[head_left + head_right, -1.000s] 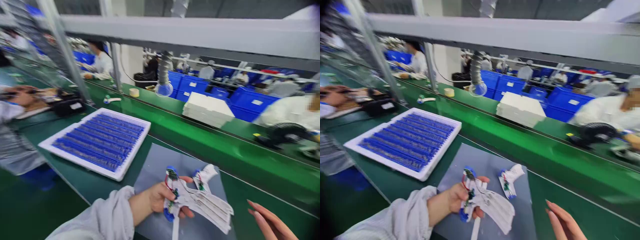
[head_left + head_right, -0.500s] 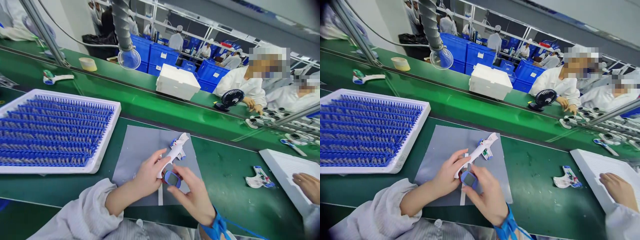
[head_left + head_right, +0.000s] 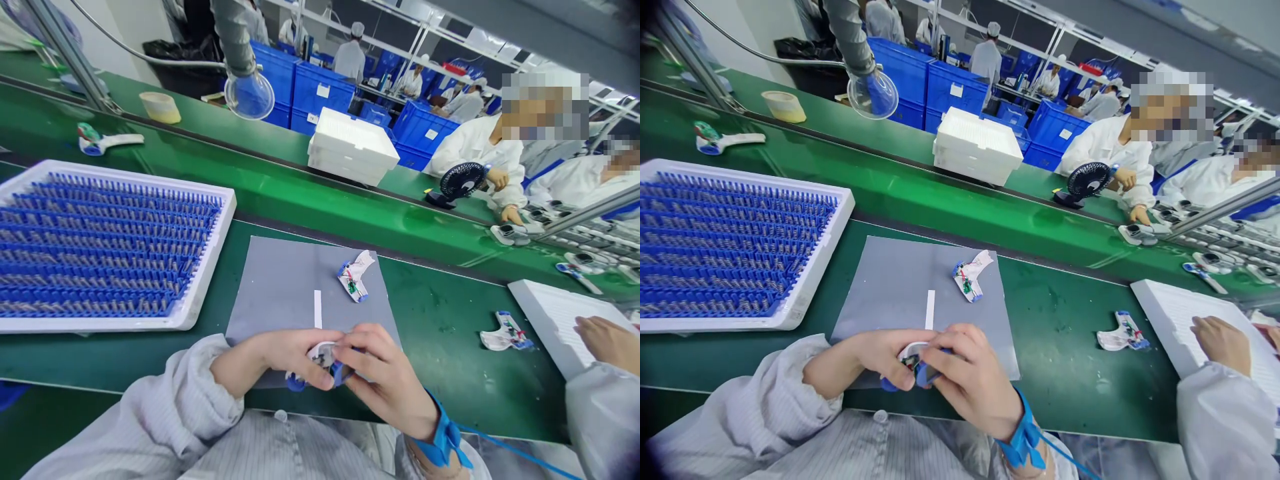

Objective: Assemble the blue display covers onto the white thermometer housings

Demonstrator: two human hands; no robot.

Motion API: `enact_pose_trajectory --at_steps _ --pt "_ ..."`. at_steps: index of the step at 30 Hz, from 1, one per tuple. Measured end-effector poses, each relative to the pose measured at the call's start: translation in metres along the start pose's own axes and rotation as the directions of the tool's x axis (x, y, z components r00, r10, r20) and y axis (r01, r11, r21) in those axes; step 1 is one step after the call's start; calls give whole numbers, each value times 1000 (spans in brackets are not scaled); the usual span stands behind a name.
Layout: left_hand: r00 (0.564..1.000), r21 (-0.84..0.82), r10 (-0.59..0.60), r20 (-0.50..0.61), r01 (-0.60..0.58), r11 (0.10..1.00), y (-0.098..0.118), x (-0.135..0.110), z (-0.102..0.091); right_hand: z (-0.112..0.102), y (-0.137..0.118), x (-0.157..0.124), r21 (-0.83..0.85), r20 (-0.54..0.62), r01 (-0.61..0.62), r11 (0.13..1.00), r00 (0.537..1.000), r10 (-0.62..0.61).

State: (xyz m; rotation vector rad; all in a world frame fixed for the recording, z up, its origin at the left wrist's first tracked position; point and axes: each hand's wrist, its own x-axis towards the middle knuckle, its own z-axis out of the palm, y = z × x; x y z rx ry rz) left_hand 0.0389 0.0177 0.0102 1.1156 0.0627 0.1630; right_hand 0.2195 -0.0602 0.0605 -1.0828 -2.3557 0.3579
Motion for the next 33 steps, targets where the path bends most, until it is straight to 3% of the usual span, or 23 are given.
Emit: enact_pose_trajectory --at_steps 2,6,8,23,30,33 --pt "999 -155 -17 39 23 988 -3 2 0 4 -3 -1 -29 -56 43 999 997 -44" --pt "999 -407 0 -36 -15 913 -11 5 3 9 -6 -5 -200 -256 30 979 963 -81" --pt "999 -463 -6 -48 -17 886 -13 5 4 9 -6 -6 -227 -281 49 973 953 -114" --pt "995 -483 -74 -68 32 875 -14 6 5 11 -1 -11 -130 -307 75 989 945 -112" --pt "989 -398 -131 -70 92 913 -15 8 7 10 4 -12 127 -394 0 992 918 50" --pt "988 -347 -148 -50 122 930 -16 9 6 12 6 -10 194 -331 7 981 942 59"
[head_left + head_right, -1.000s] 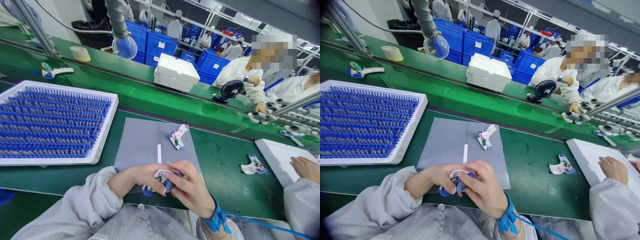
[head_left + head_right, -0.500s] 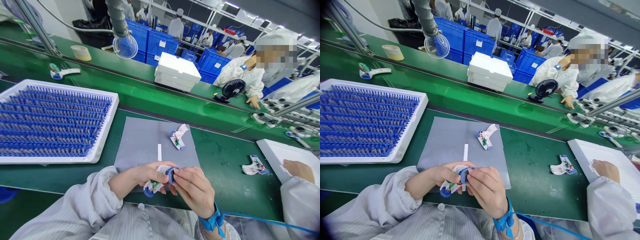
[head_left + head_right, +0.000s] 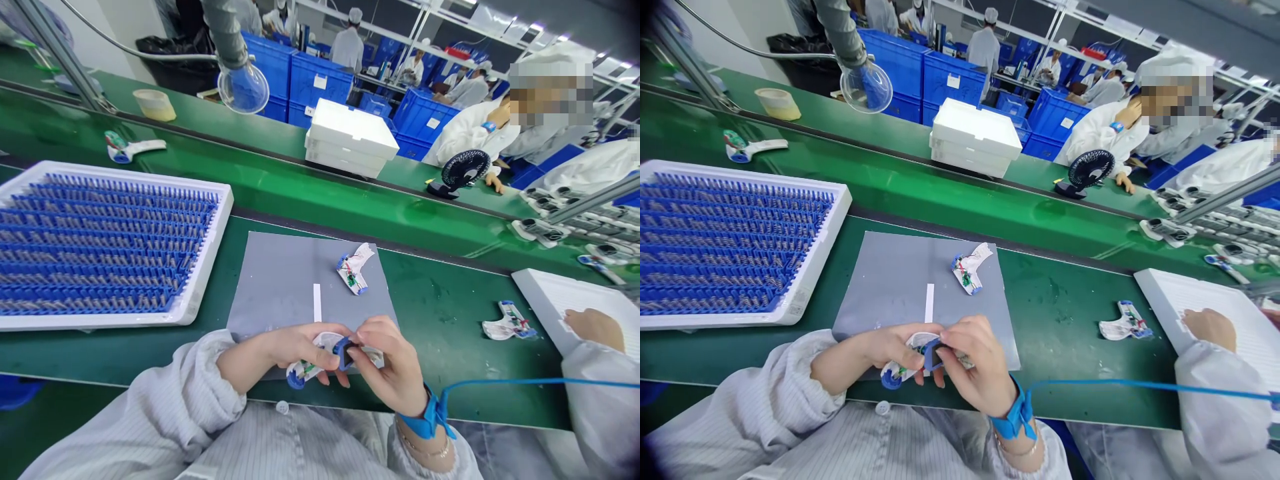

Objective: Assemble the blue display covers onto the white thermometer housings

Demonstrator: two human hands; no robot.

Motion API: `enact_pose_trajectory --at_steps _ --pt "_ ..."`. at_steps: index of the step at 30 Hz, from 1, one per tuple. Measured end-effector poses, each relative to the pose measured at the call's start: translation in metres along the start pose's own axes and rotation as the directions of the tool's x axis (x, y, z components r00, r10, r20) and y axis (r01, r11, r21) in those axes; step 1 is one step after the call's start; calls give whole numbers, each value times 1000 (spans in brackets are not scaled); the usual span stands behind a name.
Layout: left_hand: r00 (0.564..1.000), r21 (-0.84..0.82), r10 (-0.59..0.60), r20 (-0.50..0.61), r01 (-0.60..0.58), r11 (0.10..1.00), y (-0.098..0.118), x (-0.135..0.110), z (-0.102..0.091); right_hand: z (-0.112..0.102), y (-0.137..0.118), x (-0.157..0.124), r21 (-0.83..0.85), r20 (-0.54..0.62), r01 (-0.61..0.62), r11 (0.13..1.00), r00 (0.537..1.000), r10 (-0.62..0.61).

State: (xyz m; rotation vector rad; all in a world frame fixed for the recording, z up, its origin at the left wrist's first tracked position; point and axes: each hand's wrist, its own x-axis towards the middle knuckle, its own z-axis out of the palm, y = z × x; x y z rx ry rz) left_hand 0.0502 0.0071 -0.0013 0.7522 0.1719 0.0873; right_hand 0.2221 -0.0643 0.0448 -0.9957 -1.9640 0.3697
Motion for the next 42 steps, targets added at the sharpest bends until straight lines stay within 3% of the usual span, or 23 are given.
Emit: enact_pose_trajectory --at_steps 6,10,14,17,19,21,23,25,28,32,36,42 --pt "1000 65 -15 -6 15 998 -2 0 -2 0 -2 2 -19 97 -54 998 994 55" --pt "999 6 37 -31 -36 999 -3 1 1 -1 -4 -2 -5 107 -97 995 990 97" --pt "990 -82 119 -79 -125 989 -4 1 4 0 -3 -11 54 85 -123 991 989 119" --pt "970 8 209 -120 -210 978 -4 0 5 3 -1 -19 185 4 -181 966 983 183" --pt "936 164 322 -143 -299 940 -3 0 4 7 2 -23 306 -76 -262 915 952 298" --pt "884 372 442 -152 -363 854 -1 0 4 12 5 -25 450 -89 -383 807 880 467" --pt "845 561 517 -141 -362 744 -1 0 3 18 9 -25 579 8 -501 643 792 610" --pt "830 684 543 -128 -323 654 -3 0 3 22 13 -24 653 121 -572 496 725 678" --pt "804 772 571 -166 -255 583 -7 1 4 24 17 -22 694 199 -615 375 664 721" --pt "769 831 596 -232 -161 532 -11 2 6 24 17 -22 721 213 -618 314 628 748" --pt "750 844 604 -270 -118 523 -10 3 8 23 17 -22 687 245 -650 326 629 738" --pt "740 881 635 -221 -128 455 -14 4 6 21 18 -22 616 277 -709 344 604 747"
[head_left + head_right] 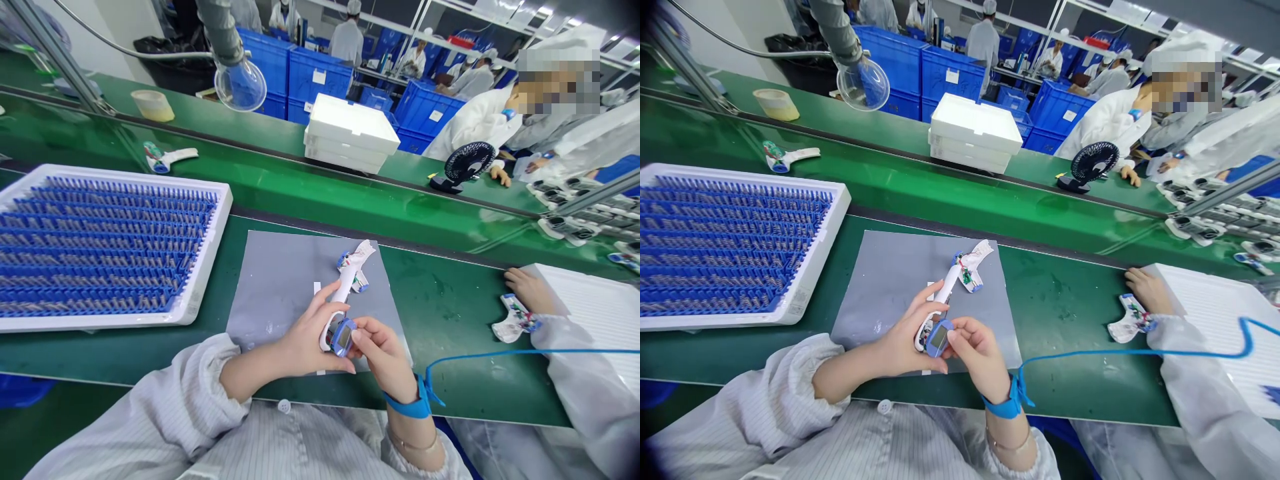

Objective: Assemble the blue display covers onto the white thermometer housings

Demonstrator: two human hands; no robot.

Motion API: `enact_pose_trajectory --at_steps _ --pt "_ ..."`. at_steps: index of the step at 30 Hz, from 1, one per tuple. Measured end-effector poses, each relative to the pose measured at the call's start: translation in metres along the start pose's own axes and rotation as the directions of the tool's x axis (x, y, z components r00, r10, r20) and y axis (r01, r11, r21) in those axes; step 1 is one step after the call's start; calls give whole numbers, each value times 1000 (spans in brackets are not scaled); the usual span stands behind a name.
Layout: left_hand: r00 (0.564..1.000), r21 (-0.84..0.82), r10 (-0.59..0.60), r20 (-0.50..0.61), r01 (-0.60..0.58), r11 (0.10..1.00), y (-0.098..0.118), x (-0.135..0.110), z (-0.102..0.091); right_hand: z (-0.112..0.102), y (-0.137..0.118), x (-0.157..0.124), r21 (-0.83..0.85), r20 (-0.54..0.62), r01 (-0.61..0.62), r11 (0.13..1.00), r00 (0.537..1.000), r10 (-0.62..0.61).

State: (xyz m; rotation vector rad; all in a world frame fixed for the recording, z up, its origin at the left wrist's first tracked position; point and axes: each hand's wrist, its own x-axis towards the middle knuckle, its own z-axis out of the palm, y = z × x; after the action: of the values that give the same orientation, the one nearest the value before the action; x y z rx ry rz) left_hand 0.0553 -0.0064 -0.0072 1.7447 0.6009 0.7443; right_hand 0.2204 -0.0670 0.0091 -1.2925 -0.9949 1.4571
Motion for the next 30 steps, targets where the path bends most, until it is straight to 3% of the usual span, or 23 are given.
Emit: enact_pose_trajectory --at_steps 13,25,28,30 --pt "993 132 115 38 -119 984 2 0 3 3 -1 3 66 35 -35 997 999 33" --pt "978 146 204 36 -207 967 -3 -2 5 5 8 5 61 64 -48 997 997 44" --pt "992 13 123 19 -123 992 -1 -2 4 9 7 4 7 15 -22 1000 1000 22" --pt "997 -288 -64 42 73 955 1 0 3 10 5 4 -178 -121 128 976 981 -151"
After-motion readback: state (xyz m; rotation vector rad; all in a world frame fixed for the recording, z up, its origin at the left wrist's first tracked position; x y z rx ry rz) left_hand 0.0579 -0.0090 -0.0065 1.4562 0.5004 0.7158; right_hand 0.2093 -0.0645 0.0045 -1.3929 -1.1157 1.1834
